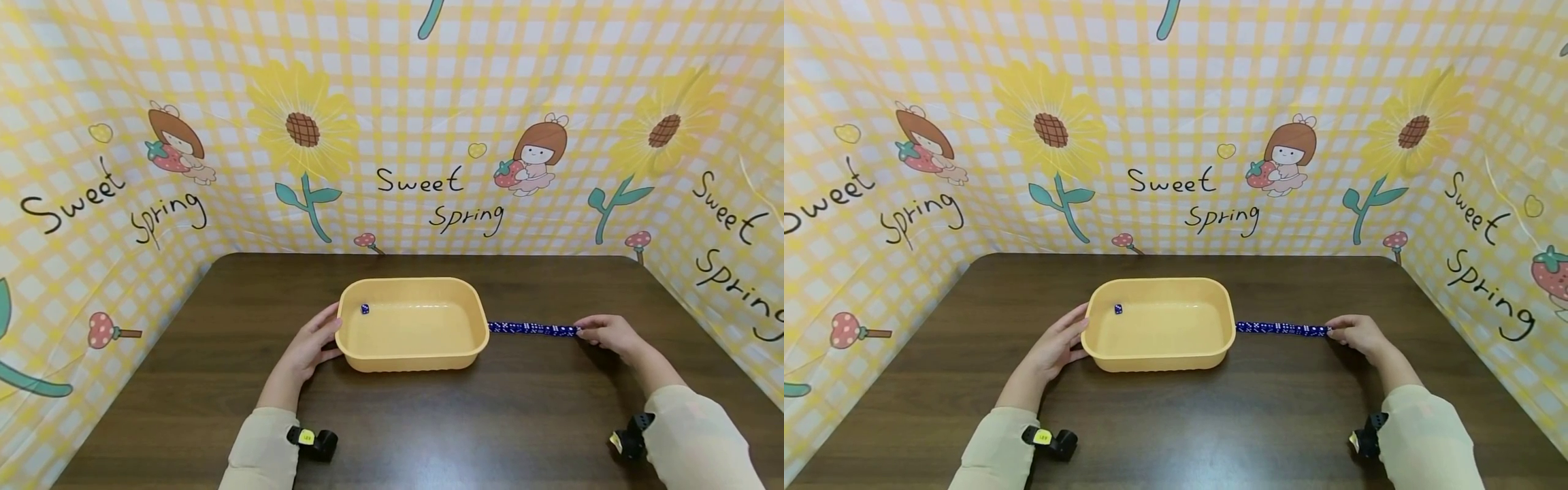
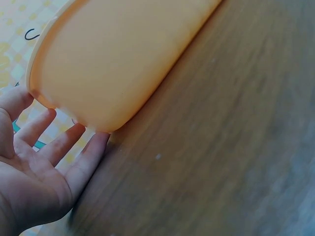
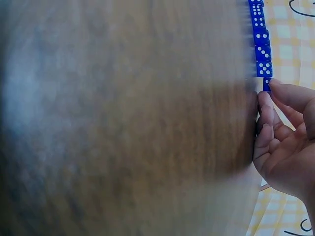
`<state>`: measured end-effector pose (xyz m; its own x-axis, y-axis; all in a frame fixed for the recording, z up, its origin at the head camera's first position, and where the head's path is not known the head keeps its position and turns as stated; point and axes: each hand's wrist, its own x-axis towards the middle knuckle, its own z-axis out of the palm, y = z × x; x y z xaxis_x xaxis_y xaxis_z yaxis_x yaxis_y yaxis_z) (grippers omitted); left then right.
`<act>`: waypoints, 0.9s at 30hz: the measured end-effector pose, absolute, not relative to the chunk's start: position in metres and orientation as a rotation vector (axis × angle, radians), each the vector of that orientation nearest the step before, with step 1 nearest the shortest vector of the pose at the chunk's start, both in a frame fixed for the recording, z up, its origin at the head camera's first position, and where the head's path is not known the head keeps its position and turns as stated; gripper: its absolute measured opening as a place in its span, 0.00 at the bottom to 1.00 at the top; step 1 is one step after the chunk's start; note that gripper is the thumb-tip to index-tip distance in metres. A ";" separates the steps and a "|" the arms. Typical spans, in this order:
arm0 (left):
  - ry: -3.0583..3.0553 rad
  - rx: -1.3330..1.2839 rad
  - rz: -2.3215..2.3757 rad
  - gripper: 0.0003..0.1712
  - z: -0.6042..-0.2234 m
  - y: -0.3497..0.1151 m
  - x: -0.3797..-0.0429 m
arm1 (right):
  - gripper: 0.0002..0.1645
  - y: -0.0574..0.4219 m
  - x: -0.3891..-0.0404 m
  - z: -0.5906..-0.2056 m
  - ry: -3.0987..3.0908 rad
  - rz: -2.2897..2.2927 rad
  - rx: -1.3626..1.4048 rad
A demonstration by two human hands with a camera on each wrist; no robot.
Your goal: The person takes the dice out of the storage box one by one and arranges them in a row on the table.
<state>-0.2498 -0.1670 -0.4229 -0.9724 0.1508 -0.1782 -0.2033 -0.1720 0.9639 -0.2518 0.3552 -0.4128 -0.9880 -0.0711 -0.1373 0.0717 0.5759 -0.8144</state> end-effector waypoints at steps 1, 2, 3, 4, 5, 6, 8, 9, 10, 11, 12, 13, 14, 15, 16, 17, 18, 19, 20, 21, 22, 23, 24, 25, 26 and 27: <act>1.853 -0.061 2.241 0.30 -0.423 -0.167 -0.250 | 0.21 0.355 -0.252 -0.413 2.648 -1.380 -0.005; 1.854 -0.061 2.240 0.30 -0.423 -0.167 -0.250 | 0.21 0.355 -0.252 -0.413 2.646 -1.383 -0.006; 1.855 -0.062 2.238 0.30 -0.423 -0.167 -0.250 | 0.21 0.355 -0.252 -0.413 2.644 -1.389 -0.006; 1.858 -0.062 2.236 0.30 -0.423 -0.167 -0.250 | 0.21 0.355 -0.253 -0.413 2.642 -1.395 -0.004; 1.860 -0.062 2.234 0.30 -0.423 -0.167 -0.249 | 0.21 0.355 -0.253 -0.413 2.642 -1.396 -0.005; 1.863 -0.062 2.232 0.30 -0.423 -0.167 -0.249 | 0.21 0.355 -0.252 -0.413 2.642 -1.399 -0.002; 1.867 -0.058 2.228 0.30 -0.422 -0.167 -0.249 | 0.21 0.354 -0.252 -0.413 2.643 -1.403 0.003; 1.866 -0.058 2.228 0.30 -0.422 -0.167 -0.249 | 0.21 0.354 -0.252 -0.413 2.644 -1.401 0.004; 1.865 -0.058 2.227 0.30 -0.422 -0.167 -0.249 | 0.21 0.354 -0.252 -0.413 2.647 -1.400 0.007; 1.865 -0.058 2.227 0.30 -0.422 -0.167 -0.249 | 0.21 0.354 -0.251 -0.413 2.650 -1.396 0.004; 1.865 -0.058 2.227 0.30 -0.422 -0.167 -0.249 | 0.21 0.354 -0.251 -0.413 2.653 -1.395 0.003; 1.862 -0.060 2.229 0.30 -0.422 -0.167 -0.249 | 0.21 0.353 -0.251 -0.413 2.655 -1.391 0.001; 1.862 -0.060 2.230 0.30 -0.423 -0.167 -0.249 | 0.21 0.353 -0.251 -0.413 2.656 -1.392 0.001; 1.861 -0.061 2.232 0.30 -0.423 -0.168 -0.249 | 0.21 0.354 -0.251 -0.414 2.656 -1.392 -0.002; 1.860 -0.059 2.232 0.30 -0.423 -0.168 -0.250 | 0.21 0.354 -0.251 -0.414 2.653 -1.398 -0.001; 1.862 -0.057 2.233 0.30 -0.423 -0.168 -0.250 | 0.22 0.354 -0.251 -0.413 2.648 -1.406 0.000; 1.861 -0.061 2.234 0.30 -0.423 -0.168 -0.250 | 0.22 0.355 -0.251 -0.413 2.639 -1.414 0.005; 1.860 -0.061 2.235 0.30 -0.423 -0.168 -0.250 | 0.23 0.355 -0.251 -0.413 2.630 -1.422 0.014; 1.862 -0.060 2.232 0.30 -0.423 -0.168 -0.250 | 0.23 0.355 -0.251 -0.411 2.615 -1.434 0.029; 1.861 -0.063 2.232 0.30 -0.423 -0.168 -0.250 | 0.24 0.356 -0.251 -0.410 2.601 -1.442 0.046; 1.863 -0.063 2.230 0.30 -0.423 -0.168 -0.250 | 0.25 0.356 -0.251 -0.408 2.583 -1.455 0.063; 1.864 -0.067 2.229 0.29 -0.423 -0.168 -0.250 | 0.26 0.356 -0.251 -0.406 2.567 -1.467 0.081; 1.864 -0.066 2.227 0.29 -0.423 -0.168 -0.250 | 0.26 0.357 -0.251 -0.404 2.549 -1.481 0.100; 1.864 -0.066 2.225 0.29 -0.422 -0.168 -0.250 | 0.26 0.357 -0.250 -0.402 2.536 -1.497 0.114; 1.865 -0.067 2.226 0.29 -0.422 -0.168 -0.250 | 0.27 0.358 -0.250 -0.400 2.521 -1.515 0.122; 1.865 -0.070 2.228 0.29 -0.422 -0.168 -0.249 | 0.26 0.358 -0.250 -0.399 2.507 -1.538 0.125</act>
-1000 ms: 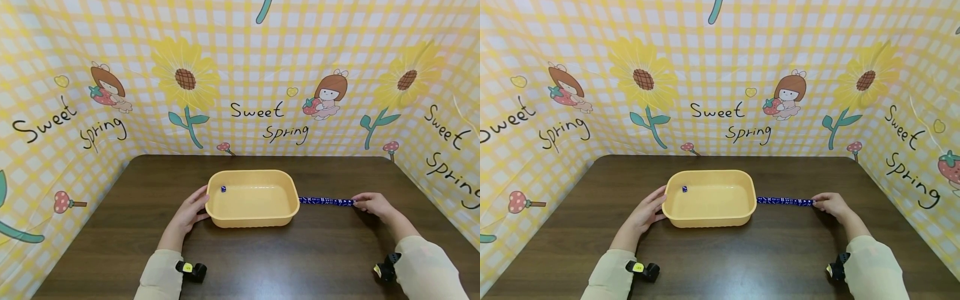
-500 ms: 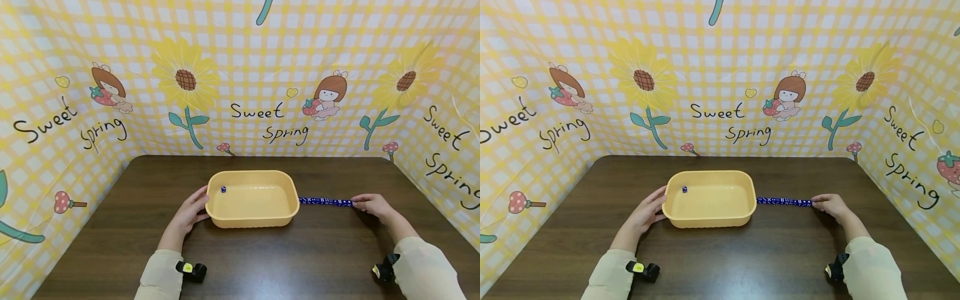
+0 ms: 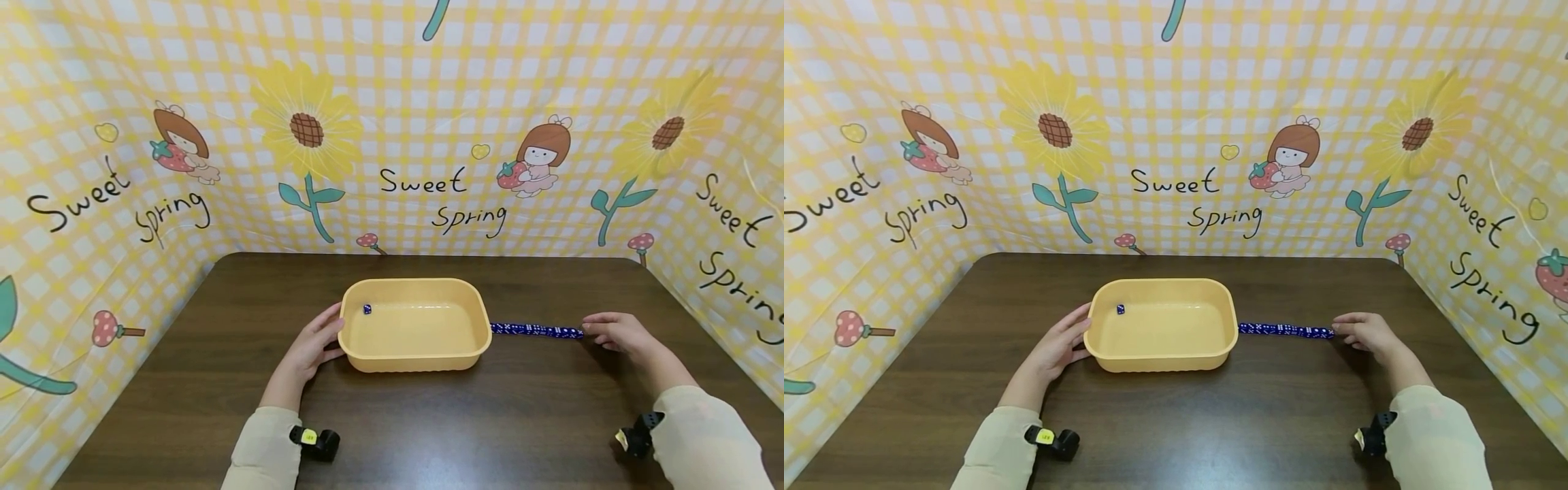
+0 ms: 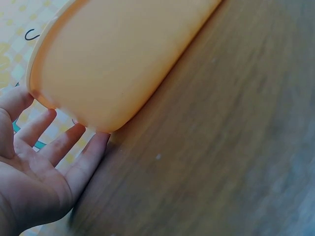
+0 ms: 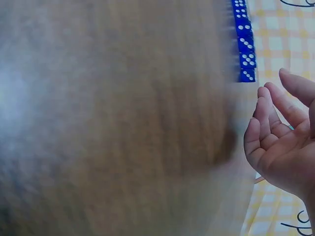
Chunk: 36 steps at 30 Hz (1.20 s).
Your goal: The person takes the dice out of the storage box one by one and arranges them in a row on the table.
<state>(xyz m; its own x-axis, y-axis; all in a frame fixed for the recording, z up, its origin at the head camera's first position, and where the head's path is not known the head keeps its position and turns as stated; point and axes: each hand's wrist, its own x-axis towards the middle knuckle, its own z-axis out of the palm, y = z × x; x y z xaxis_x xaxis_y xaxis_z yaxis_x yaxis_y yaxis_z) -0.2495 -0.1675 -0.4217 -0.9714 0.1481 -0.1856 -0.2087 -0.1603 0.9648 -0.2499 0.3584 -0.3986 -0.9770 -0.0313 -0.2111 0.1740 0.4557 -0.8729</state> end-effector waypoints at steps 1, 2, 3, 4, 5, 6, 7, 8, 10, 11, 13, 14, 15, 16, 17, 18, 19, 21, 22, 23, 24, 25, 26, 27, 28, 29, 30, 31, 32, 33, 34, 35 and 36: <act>1.867 -0.069 2.228 0.29 -0.422 -0.167 -0.249 | 0.25 0.359 -0.250 -0.397 2.493 -1.562 0.121; 1.869 -0.064 2.225 0.29 -0.422 -0.167 -0.249 | 0.24 0.360 -0.250 -0.395 2.479 -1.592 0.118; 1.869 -0.061 2.225 0.30 -0.422 -0.167 -0.249 | 0.21 0.362 -0.250 -0.394 2.463 -1.620 0.109; 1.867 -0.064 2.229 0.29 -0.421 -0.167 -0.249 | 0.18 0.362 -0.250 -0.392 2.444 -1.651 0.102; 1.868 -0.063 2.230 0.29 -0.421 -0.167 -0.249 | 0.14 0.363 -0.250 -0.390 2.423 -1.680 0.091; 1.868 -0.061 2.230 0.29 -0.422 -0.167 -0.249 | 0.11 0.365 -0.252 -0.388 2.395 -1.714 0.080; 1.870 -0.056 2.228 0.29 -0.421 -0.167 -0.249 | 0.07 0.366 -0.252 -0.386 2.384 -1.730 0.076; 1.868 -0.052 2.229 0.29 -0.421 -0.168 -0.249 | 0.05 0.366 -0.253 -0.384 2.371 -1.749 0.066; 1.864 -0.050 2.233 0.29 -0.421 -0.168 -0.249 | 0.04 0.367 -0.255 -0.379 2.370 -1.755 0.054; 1.864 -0.043 2.231 0.29 -0.421 -0.168 -0.249 | 0.05 0.367 -0.256 -0.376 2.374 -1.753 0.043; 1.863 -0.030 2.228 0.29 -0.422 -0.168 -0.249 | 0.06 0.366 -0.257 -0.370 2.401 -1.734 0.035; 1.862 -0.027 2.229 0.30 -0.422 -0.168 -0.249 | 0.06 0.366 -0.257 -0.367 2.403 -1.734 0.023; 1.862 -0.026 2.228 0.30 -0.422 -0.168 -0.249 | 0.06 0.365 -0.258 -0.363 2.410 -1.727 0.023; 1.861 -0.027 2.230 0.30 -0.422 -0.168 -0.249 | 0.06 0.364 -0.259 -0.360 2.415 -1.723 0.015; 1.859 -0.024 2.230 0.30 -0.422 -0.168 -0.249 | 0.06 0.362 -0.259 -0.356 2.421 -1.719 0.013; 1.859 -0.024 2.231 0.30 -0.422 -0.168 -0.249 | 0.06 0.361 -0.260 -0.352 2.423 -1.718 0.004; 1.858 -0.021 2.232 0.30 -0.422 -0.168 -0.249 | 0.06 0.360 -0.261 -0.349 2.426 -1.718 0.003; 1.854 -0.020 2.235 0.30 -0.422 -0.168 -0.249 | 0.06 0.358 -0.264 -0.341 2.434 -1.709 -0.006; 1.854 -0.020 2.235 0.30 -0.422 -0.168 -0.249 | 0.06 0.356 -0.265 -0.337 2.439 -1.704 -0.012; 1.854 -0.020 2.235 0.30 -0.422 -0.168 -0.250 | 0.06 0.355 -0.267 -0.334 2.436 -1.708 -0.015; 1.855 -0.020 2.233 0.30 -0.423 -0.168 -0.250 | 0.07 0.354 -0.268 -0.330 2.438 -1.705 -0.018; 1.854 -0.019 2.232 0.30 -0.423 -0.167 -0.250 | 0.07 0.352 -0.269 -0.326 2.440 -1.699 -0.022; 1.852 -0.022 2.233 0.30 -0.423 -0.167 -0.250 | 0.07 0.351 -0.270 -0.322 2.441 -1.696 -0.034; 1.851 -0.023 2.235 0.30 -0.423 -0.167 -0.250 | 0.08 0.349 -0.272 -0.318 2.444 -1.696 -0.039; 1.849 -0.024 2.237 0.30 -0.423 -0.167 -0.250 | 0.08 0.347 -0.273 -0.314 2.446 -1.700 -0.045; 1.846 -0.023 2.240 0.30 -0.423 -0.167 -0.250 | 0.08 0.345 -0.275 -0.310 2.446 -1.704 -0.059; 1.845 -0.021 2.241 0.31 -0.423 -0.167 -0.250 | 0.09 0.343 -0.276 -0.306 2.449 -1.705 -0.069; 1.842 -0.022 2.244 0.31 -0.423 -0.168 -0.250 | 0.09 0.341 -0.278 -0.303 2.450 -1.707 -0.082; 1.840 -0.022 2.247 0.31 -0.423 -0.168 -0.250 | 0.10 0.338 -0.280 -0.300 2.455 -1.703 -0.089; 1.839 -0.022 2.249 0.31 -0.423 -0.168 -0.250 | 0.10 0.336 -0.282 -0.297 2.458 -1.701 -0.093; 1.837 -0.020 2.249 0.31 -0.423 -0.168 -0.250 | 0.10 0.334 -0.283 -0.295 2.463 -1.697 -0.102; 1.836 -0.019 2.249 0.31 -0.423 -0.168 -0.250 | 0.09 0.332 -0.285 -0.293 2.468 -1.688 -0.111; 1.835 -0.017 2.247 0.31 -0.423 -0.168 -0.250 | 0.08 0.329 -0.286 -0.291 2.476 -1.679 -0.114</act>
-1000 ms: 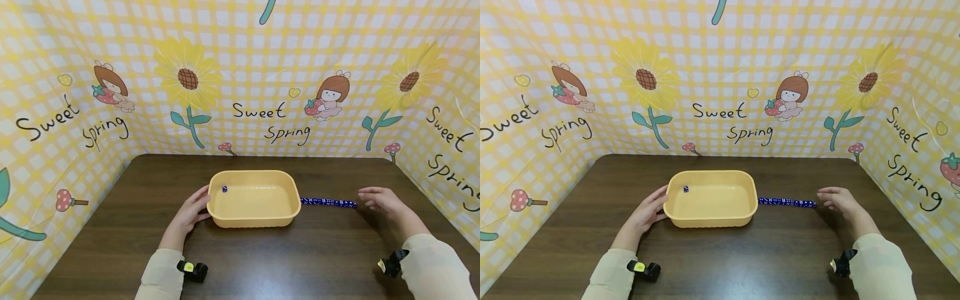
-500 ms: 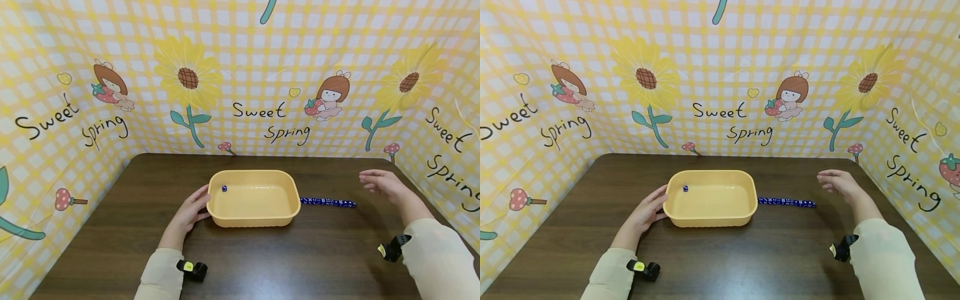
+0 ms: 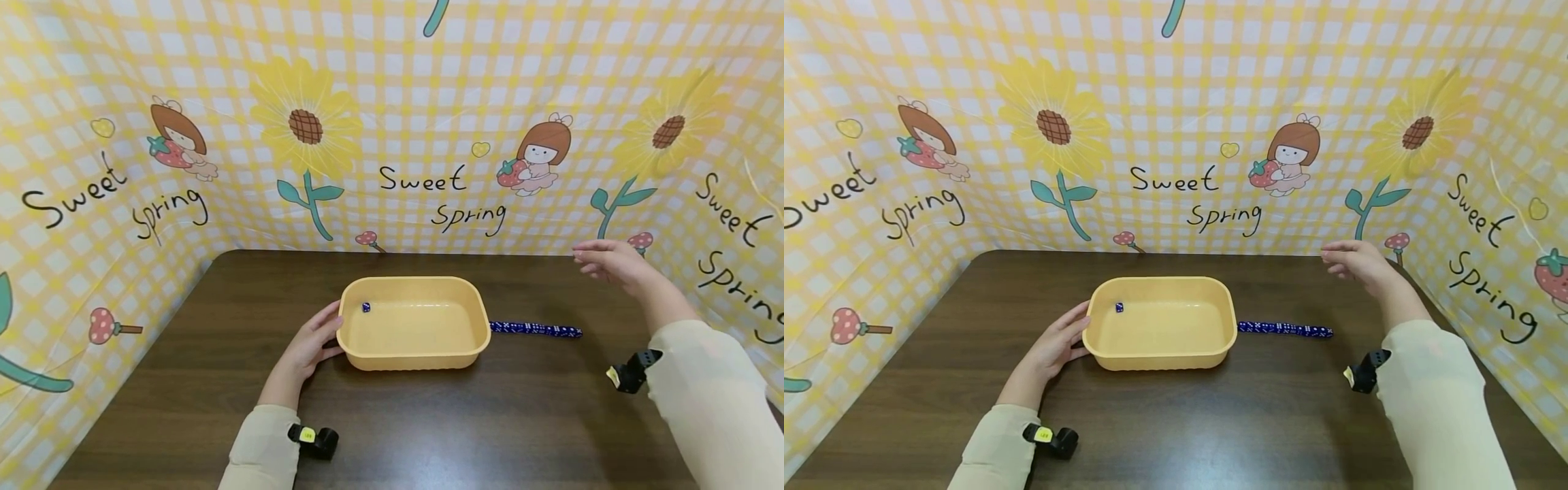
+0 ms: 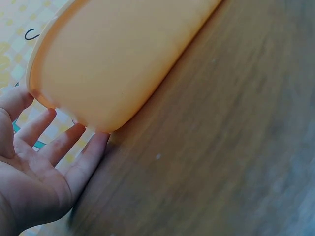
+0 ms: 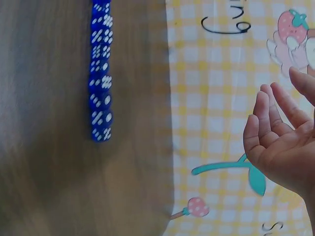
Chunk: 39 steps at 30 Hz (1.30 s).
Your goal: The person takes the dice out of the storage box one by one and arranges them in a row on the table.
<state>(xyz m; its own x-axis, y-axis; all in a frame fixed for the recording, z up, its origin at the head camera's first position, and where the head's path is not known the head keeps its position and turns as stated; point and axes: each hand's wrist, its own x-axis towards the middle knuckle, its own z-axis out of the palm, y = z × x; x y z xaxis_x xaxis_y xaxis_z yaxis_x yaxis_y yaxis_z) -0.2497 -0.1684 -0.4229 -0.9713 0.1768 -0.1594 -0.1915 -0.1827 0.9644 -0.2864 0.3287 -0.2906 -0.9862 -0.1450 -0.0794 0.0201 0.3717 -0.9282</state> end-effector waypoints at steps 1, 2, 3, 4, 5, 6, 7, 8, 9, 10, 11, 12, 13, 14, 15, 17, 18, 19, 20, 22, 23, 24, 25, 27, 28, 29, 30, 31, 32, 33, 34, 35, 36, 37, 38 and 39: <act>1.834 -0.018 2.247 0.31 -0.423 -0.168 -0.250 | 0.06 0.325 -0.288 -0.289 2.495 -1.662 -0.119; 1.835 -0.017 2.246 0.31 -0.423 -0.169 -0.250 | 0.05 0.321 -0.290 -0.286 2.505 -1.652 -0.125; 1.837 -0.020 2.246 0.30 -0.423 -0.169 -0.249 | 0.03 0.317 -0.291 -0.284 2.514 -1.647 -0.128; 1.838 -0.023 2.245 0.30 -0.423 -0.169 -0.249 | 0.03 0.312 -0.293 -0.282 2.529 -1.637 -0.137; 1.838 -0.028 2.245 0.30 -0.423 -0.169 -0.249 | 0.06 0.306 -0.295 -0.279 2.540 -1.627 -0.145; 1.841 -0.031 2.243 0.30 -0.423 -0.170 -0.249 | 0.10 0.301 -0.297 -0.277 2.550 -1.615 -0.158; 1.843 -0.034 2.242 0.30 -0.423 -0.170 -0.249 | 0.14 0.296 -0.299 -0.275 2.557 -1.607 -0.167; 1.844 -0.034 2.243 0.30 -0.423 -0.170 -0.249 | 0.18 0.290 -0.301 -0.272 2.559 -1.603 -0.172; 1.844 -0.035 2.243 0.31 -0.423 -0.171 -0.249 | 0.21 0.285 -0.303 -0.270 2.564 -1.600 -0.180; 1.844 -0.034 2.243 0.31 -0.423 -0.171 -0.249 | 0.24 0.279 -0.305 -0.268 2.571 -1.596 -0.185; 1.845 -0.032 2.242 0.31 -0.423 -0.171 -0.249 | 0.26 0.274 -0.307 -0.267 2.572 -1.595 -0.186; 1.846 -0.032 2.241 0.31 -0.423 -0.171 -0.249 | 0.26 0.269 -0.309 -0.266 2.578 -1.587 -0.191; 1.845 -0.032 2.242 0.31 -0.423 -0.171 -0.249 | 0.27 0.264 -0.311 -0.265 2.577 -1.592 -0.186; 1.847 -0.032 2.242 0.31 -0.423 -0.172 -0.249 | 0.26 0.260 -0.312 -0.265 2.570 -1.591 -0.194; 1.846 -0.034 2.241 0.31 -0.423 -0.172 -0.249 | 0.27 0.255 -0.314 -0.264 2.562 -1.591 -0.206; 1.846 -0.034 2.237 0.31 -0.422 -0.172 -0.249 | 0.26 0.246 -0.316 -0.264 2.553 -1.584 -0.216; 1.847 -0.034 2.236 0.31 -0.422 -0.172 -0.248 | 0.26 0.242 -0.317 -0.264 2.538 -1.584 -0.229; 1.845 -0.032 2.236 0.31 -0.422 -0.172 -0.248 | 0.26 0.237 -0.318 -0.264 2.519 -1.592 -0.239; 1.844 -0.031 2.237 0.31 -0.422 -0.172 -0.248 | 0.25 0.233 -0.318 -0.264 2.504 -1.594 -0.254; 1.843 -0.027 2.238 0.31 -0.421 -0.172 -0.248 | 0.23 0.225 -0.320 -0.265 2.479 -1.619 -0.276; 1.840 -0.028 2.240 0.31 -0.421 -0.171 -0.248 | 0.23 0.221 -0.321 -0.265 2.457 -1.630 -0.293; 1.841 -0.026 2.240 0.31 -0.422 -0.171 -0.248 | 0.22 0.217 -0.322 -0.267 2.446 -1.639 -0.309; 1.839 -0.026 2.240 0.31 -0.422 -0.171 -0.248 | 0.22 0.212 -0.324 -0.268 2.437 -1.646 -0.320; 1.842 -0.026 2.236 0.31 -0.422 -0.171 -0.248 | 0.21 0.203 -0.327 -0.271 2.429 -1.664 -0.332; 1.843 -0.029 2.235 0.31 -0.422 -0.171 -0.248 | 0.21 0.197 -0.328 -0.272 2.426 -1.667 -0.330; 1.844 -0.032 2.235 0.31 -0.422 -0.171 -0.248 | 0.21 0.192 -0.330 -0.273 2.426 -1.664 -0.328; 1.848 -0.035 2.235 0.30 -0.422 -0.171 -0.248 | 0.21 0.186 -0.331 -0.274 2.428 -1.663 -0.326; 1.849 -0.038 2.236 0.30 -0.422 -0.171 -0.248 | 0.21 0.180 -0.331 -0.274 2.431 -1.657 -0.324; 1.849 -0.042 2.238 0.30 -0.422 -0.171 -0.248 | 0.21 0.174 -0.332 -0.275 2.437 -1.648 -0.322; 1.849 -0.042 2.239 0.30 -0.422 -0.171 -0.248 | 0.21 0.169 -0.332 -0.275 2.435 -1.642 -0.321; 1.849 -0.039 2.239 0.30 -0.422 -0.170 -0.248 | 0.21 0.164 -0.332 -0.275 2.430 -1.631 -0.327; 1.850 -0.037 2.237 0.30 -0.422 -0.170 -0.248 | 0.21 0.160 -0.332 -0.276 2.428 -1.622 -0.335; 1.850 -0.034 2.236 0.30 -0.422 -0.170 -0.248 | 0.20 0.155 -0.332 -0.276 2.424 -1.620 -0.339; 1.852 -0.029 2.234 0.30 -0.422 -0.169 -0.248 | 0.20 0.151 -0.332 -0.277 2.416 -1.618 -0.344; 1.853 -0.027 2.234 0.30 -0.422 -0.169 -0.249 | 0.20 0.147 -0.332 -0.277 2.404 -1.626 -0.351; 1.856 -0.025 2.233 0.30 -0.422 -0.169 -0.249 | 0.20 0.143 -0.332 -0.278 2.388 -1.638 -0.360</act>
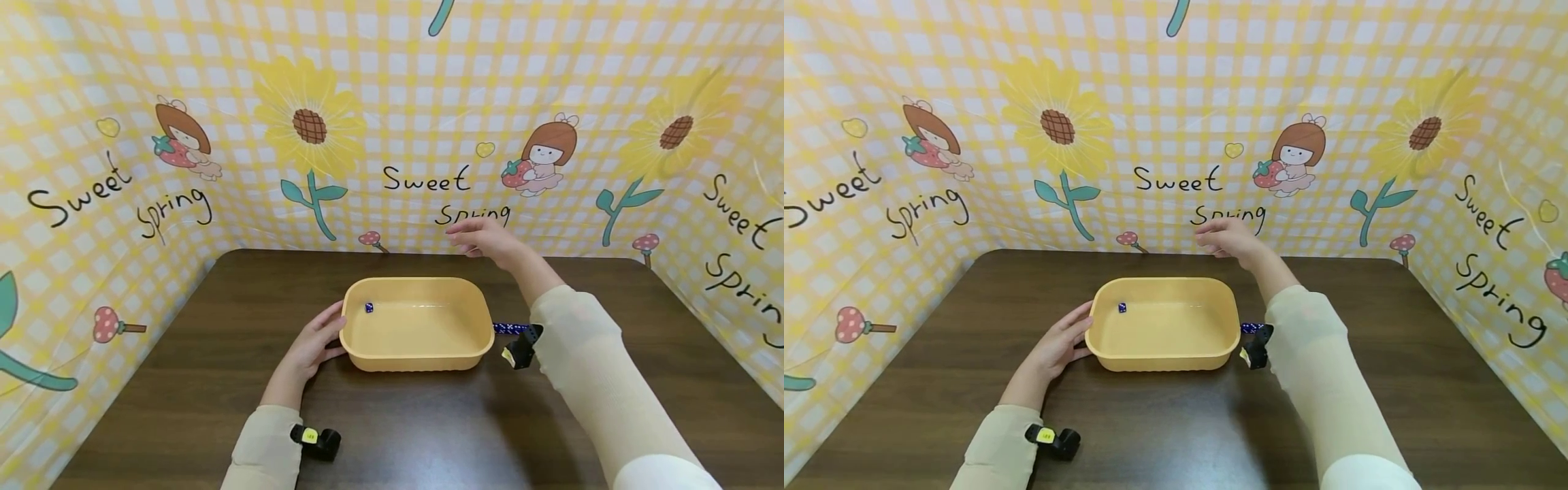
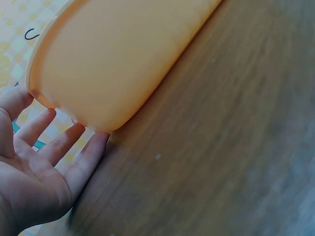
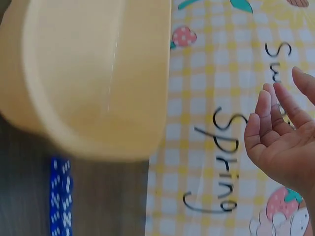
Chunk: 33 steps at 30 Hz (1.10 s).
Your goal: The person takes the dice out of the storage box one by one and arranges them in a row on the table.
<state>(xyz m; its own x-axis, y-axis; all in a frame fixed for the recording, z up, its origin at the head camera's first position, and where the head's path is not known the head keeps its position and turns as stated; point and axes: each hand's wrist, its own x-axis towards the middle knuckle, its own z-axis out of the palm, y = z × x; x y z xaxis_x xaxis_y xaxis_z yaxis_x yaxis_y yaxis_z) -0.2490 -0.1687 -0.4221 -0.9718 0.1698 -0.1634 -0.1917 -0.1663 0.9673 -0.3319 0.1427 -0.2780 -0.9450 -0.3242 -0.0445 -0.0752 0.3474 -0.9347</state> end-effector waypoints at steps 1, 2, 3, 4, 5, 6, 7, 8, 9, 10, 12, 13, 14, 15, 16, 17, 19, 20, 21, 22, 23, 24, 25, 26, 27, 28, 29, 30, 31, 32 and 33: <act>1.856 -0.027 2.235 0.30 -0.422 -0.169 -0.249 | 0.19 0.138 -0.332 -0.279 2.384 -1.644 -0.364; 1.857 -0.028 2.236 0.30 -0.423 -0.168 -0.249 | 0.19 0.134 -0.332 -0.280 2.374 -1.653 -0.364; 1.854 -0.029 2.240 0.30 -0.423 -0.168 -0.249 | 0.19 0.129 -0.331 -0.282 2.360 -1.666 -0.368; 1.854 -0.028 2.240 0.30 -0.423 -0.168 -0.250 | 0.18 0.124 -0.332 -0.284 2.339 -1.683 -0.380; 1.852 -0.027 2.241 0.30 -0.422 -0.169 -0.250 | 0.18 0.119 -0.331 -0.285 2.323 -1.699 -0.383; 1.852 -0.023 2.240 0.30 -0.422 -0.169 -0.250 | 0.17 0.114 -0.331 -0.287 2.304 -1.714 -0.384; 1.852 -0.022 2.239 0.30 -0.422 -0.169 -0.250 | 0.17 0.109 -0.331 -0.290 2.285 -1.728 -0.381; 1.854 -0.019 2.237 0.30 -0.422 -0.169 -0.250 | 0.17 0.104 -0.331 -0.292 2.257 -1.741 -0.387; 1.855 -0.020 2.237 0.30 -0.422 -0.170 -0.250 | 0.17 0.098 -0.331 -0.295 2.236 -1.749 -0.391; 1.857 -0.022 2.235 0.30 -0.422 -0.170 -0.250 | 0.17 0.093 -0.331 -0.297 2.217 -1.755 -0.390; 1.861 -0.027 2.232 0.30 -0.422 -0.170 -0.250 | 0.16 0.083 -0.331 -0.302 2.192 -1.756 -0.384; 1.862 -0.031 2.230 0.29 -0.422 -0.170 -0.250 | 0.16 0.079 -0.330 -0.305 2.179 -1.756 -0.382; 1.864 -0.030 2.228 0.29 -0.422 -0.170 -0.249 | 0.16 0.075 -0.330 -0.307 2.168 -1.752 -0.387; 1.864 -0.031 2.228 0.29 -0.422 -0.170 -0.249 | 0.16 0.071 -0.329 -0.309 2.161 -1.747 -0.387; 1.864 -0.028 2.227 0.29 -0.422 -0.170 -0.249 | 0.15 0.068 -0.329 -0.312 2.152 -1.746 -0.389; 1.864 -0.025 2.226 0.29 -0.422 -0.170 -0.249 | 0.15 0.065 -0.328 -0.314 2.145 -1.744 -0.394; 1.866 -0.019 2.227 0.29 -0.422 -0.169 -0.249 | 0.15 0.060 -0.326 -0.319 2.127 -1.742 -0.401; 1.866 -0.015 2.227 0.29 -0.423 -0.168 -0.249 | 0.15 0.059 -0.326 -0.322 2.124 -1.736 -0.403; 1.867 -0.017 2.228 0.29 -0.423 -0.168 -0.248 | 0.15 0.057 -0.325 -0.325 2.121 -1.734 -0.399; 1.868 -0.018 2.229 0.29 -0.423 -0.167 -0.248 | 0.15 0.055 -0.325 -0.328 2.115 -1.734 -0.396; 1.869 -0.022 2.230 0.29 -0.423 -0.167 -0.248 | 0.15 0.053 -0.325 -0.331 2.111 -1.731 -0.396; 1.868 -0.026 2.231 0.29 -0.423 -0.167 -0.248 | 0.16 0.051 -0.324 -0.333 2.109 -1.730 -0.392; 1.868 -0.030 2.232 0.29 -0.423 -0.167 -0.248 | 0.16 0.049 -0.324 -0.336 2.104 -1.729 -0.388; 1.866 -0.034 2.234 0.29 -0.423 -0.167 -0.248 | 0.17 0.047 -0.324 -0.338 2.096 -1.728 -0.385; 1.866 -0.038 2.233 0.29 -0.423 -0.167 -0.248 | 0.18 0.045 -0.324 -0.341 2.094 -1.724 -0.380; 1.866 -0.039 2.232 0.29 -0.422 -0.167 -0.248 | 0.18 0.043 -0.323 -0.343 2.086 -1.723 -0.378; 1.868 -0.037 2.229 0.29 -0.422 -0.167 -0.248 | 0.19 0.041 -0.323 -0.345 2.082 -1.719 -0.375; 1.868 -0.038 2.228 0.29 -0.422 -0.167 -0.248 | 0.19 0.039 -0.323 -0.347 2.077 -1.714 -0.371; 1.870 -0.037 2.227 0.29 -0.421 -0.167 -0.248 | 0.19 0.037 -0.322 -0.349 2.072 -1.710 -0.369; 1.870 -0.040 2.227 0.29 -0.421 -0.167 -0.248 | 0.20 0.035 -0.322 -0.351 2.070 -1.704 -0.365; 1.872 -0.039 2.223 0.28 -0.421 -0.167 -0.248 | 0.20 0.034 -0.322 -0.353 2.071 -1.696 -0.364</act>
